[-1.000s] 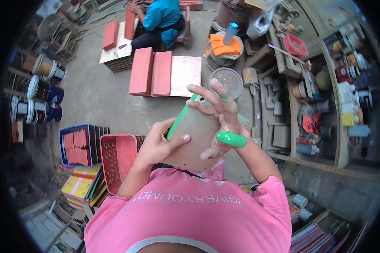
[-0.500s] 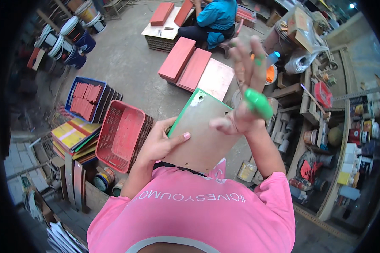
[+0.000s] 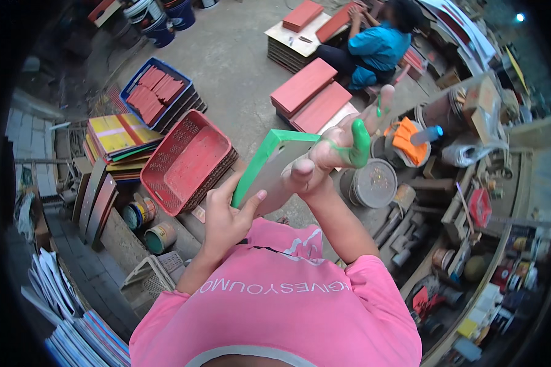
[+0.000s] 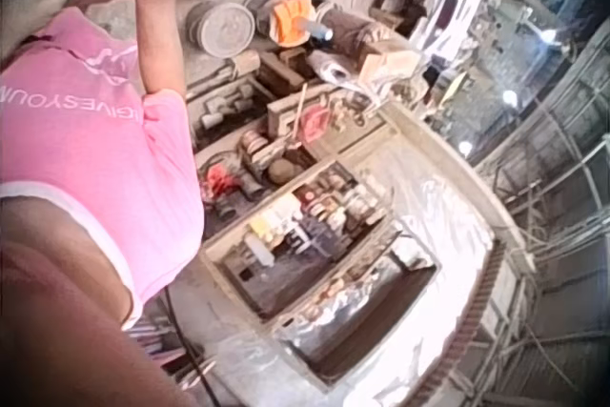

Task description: The person picks up a rectangular wooden block and walks to a storage area. They squat down, open a green paint container, and use their finger to apply green paint to the edges of the block. After painting, they stand up and walk back to the work area.

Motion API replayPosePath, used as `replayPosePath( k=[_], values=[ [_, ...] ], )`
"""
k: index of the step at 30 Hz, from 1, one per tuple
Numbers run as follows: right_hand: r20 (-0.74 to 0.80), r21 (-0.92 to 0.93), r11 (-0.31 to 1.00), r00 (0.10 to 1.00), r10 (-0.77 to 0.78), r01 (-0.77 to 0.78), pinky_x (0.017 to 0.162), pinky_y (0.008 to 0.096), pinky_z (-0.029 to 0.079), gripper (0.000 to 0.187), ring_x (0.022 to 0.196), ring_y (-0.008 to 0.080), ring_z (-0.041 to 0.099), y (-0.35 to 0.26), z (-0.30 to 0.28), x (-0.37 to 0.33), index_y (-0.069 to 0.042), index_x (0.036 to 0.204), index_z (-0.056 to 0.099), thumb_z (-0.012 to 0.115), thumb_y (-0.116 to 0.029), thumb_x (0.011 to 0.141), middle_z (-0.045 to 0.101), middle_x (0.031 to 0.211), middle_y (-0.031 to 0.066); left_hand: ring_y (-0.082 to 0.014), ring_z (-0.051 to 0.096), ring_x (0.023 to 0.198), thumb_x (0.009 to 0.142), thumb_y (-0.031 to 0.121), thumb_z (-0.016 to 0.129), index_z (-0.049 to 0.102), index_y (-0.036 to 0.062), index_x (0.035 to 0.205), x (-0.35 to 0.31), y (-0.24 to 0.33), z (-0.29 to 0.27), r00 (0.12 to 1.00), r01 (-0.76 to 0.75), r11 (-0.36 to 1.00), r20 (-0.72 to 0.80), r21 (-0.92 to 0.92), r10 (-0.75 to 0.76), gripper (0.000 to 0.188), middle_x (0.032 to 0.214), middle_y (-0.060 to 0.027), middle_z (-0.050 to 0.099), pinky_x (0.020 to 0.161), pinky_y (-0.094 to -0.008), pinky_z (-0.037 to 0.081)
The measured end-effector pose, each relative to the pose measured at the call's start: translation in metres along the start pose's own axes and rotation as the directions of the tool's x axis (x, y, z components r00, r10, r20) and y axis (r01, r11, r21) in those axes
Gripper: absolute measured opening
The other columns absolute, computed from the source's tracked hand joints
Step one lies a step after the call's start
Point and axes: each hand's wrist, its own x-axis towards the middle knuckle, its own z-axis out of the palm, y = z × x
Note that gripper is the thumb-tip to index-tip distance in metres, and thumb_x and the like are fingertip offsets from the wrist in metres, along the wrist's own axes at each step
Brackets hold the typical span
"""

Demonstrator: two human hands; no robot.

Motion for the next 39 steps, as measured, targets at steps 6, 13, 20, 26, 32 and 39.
replayPosePath(
  k=[6, 13, 20, 26, 32, 39],
  values=[
    [-0.081, 0.143, 0.989, 0.996, 0.034, -0.022, 0.122, 0.0528, 0.002, 0.082, 0.153, 0.0424, 0.0, 0.01, 0.08, 0.024, -0.005, 0.156, 0.011, 0.043, -0.054, 0.1, -0.001, 0.164, 0.0286, -0.0389, 0.072, 0.083, 0.084, 0.005, 0.071, 0.067, 0.0023, 0.116, 0.035, -0.02, -0.031, 0.987, -0.036, 0.987, -0.152, 0.156, 0.06, 0.032, 0.091, -0.0213, 0.072, 0.066, -0.0416, 0.055],
    [-0.291, 0.337, 0.94, 0.955, 0.057, 0.046, 0.122, 0.0547, 0.0, 0.077, 0.153, 0.0428, -0.004, -0.015, 0.151, 0.092, -0.006, 0.157, 0.013, 0.04, -0.052, 0.101, -0.003, 0.164, 0.0289, -0.0392, 0.072, 0.086, 0.081, 0.001, 0.07, 0.065, 0.0024, 0.122, 0.1, -0.047, -0.073, 0.963, -0.111, 0.951, -0.207, 0.289, 0.175, 0.041, 0.101, -0.0219, 0.072, 0.068, -0.0425, 0.056],
    [-0.467, 0.505, 0.823, 0.884, 0.009, 0.259, 0.122, 0.0566, -0.003, 0.072, 0.152, 0.0432, -0.007, -0.083, 0.177, 0.17, -0.008, 0.158, 0.015, 0.036, -0.049, 0.103, -0.005, 0.163, 0.0292, -0.0388, 0.072, 0.087, 0.078, -0.002, 0.068, 0.063, 0.0025, 0.126, 0.138, -0.064, -0.1, 0.953, -0.065, 0.935, -0.256, 0.348, 0.162, 0.048, 0.104, -0.0217, 0.072, 0.069, -0.0425, 0.056],
    [-0.561, 0.558, 0.759, 0.826, 0.049, 0.334, 0.122, 0.0582, -0.006, 0.069, 0.152, 0.0435, -0.01, -0.123, 0.2, 0.209, -0.01, 0.16, 0.016, 0.033, -0.046, 0.104, -0.007, 0.163, 0.0294, -0.0383, 0.072, 0.089, 0.077, -0.003, 0.068, 0.064, 0.0027, 0.125, 0.156, -0.076, -0.101, 0.923, -0.035, 0.908, -0.335, 0.417, 0.189, 0.048, 0.107, -0.0219, 0.071, 0.07, -0.0422, 0.056],
    [-0.785, 0.613, 0.251, 0.543, 0.298, 0.749, 0.121, 0.0666, -0.004, 0.069, 0.151, 0.0496, -0.007, -0.132, 0.229, 0.25, -0.009, 0.159, 0.023, 0.032, -0.049, 0.103, -0.001, 0.161, 0.037, -0.0385, 0.072, 0.088, 0.079, -0.002, 0.069, 0.066, 0.0024, 0.12, 0.163, -0.075, -0.095, 0.883, 0.073, 0.927, -0.456, 0.368, 0.111, 0.041, 0.1, -0.0214, 0.072, 0.07, -0.0417, 0.056],
    [-0.095, 0.925, 0.357, 0.988, -0.121, 0.132, 0.115, 0.0584, 0.03, 0.065, 0.142, 0.0417, 0.036, -0.026, 0.18, 0.215, -0.003, 0.142, 0.038, 0.036, -0.055, 0.103, 0.033, 0.155, 0.0269, -0.0381, 0.072, 0.086, 0.08, 0.0, 0.07, 0.067, 0.0029, 0.117, 0.164, -0.052, -0.088, 0.76, 0.162, 0.923, -0.641, 0.349, 0.109, 0.037, 0.099, -0.0206, 0.072, 0.07, -0.0419, 0.056]
  ],
)
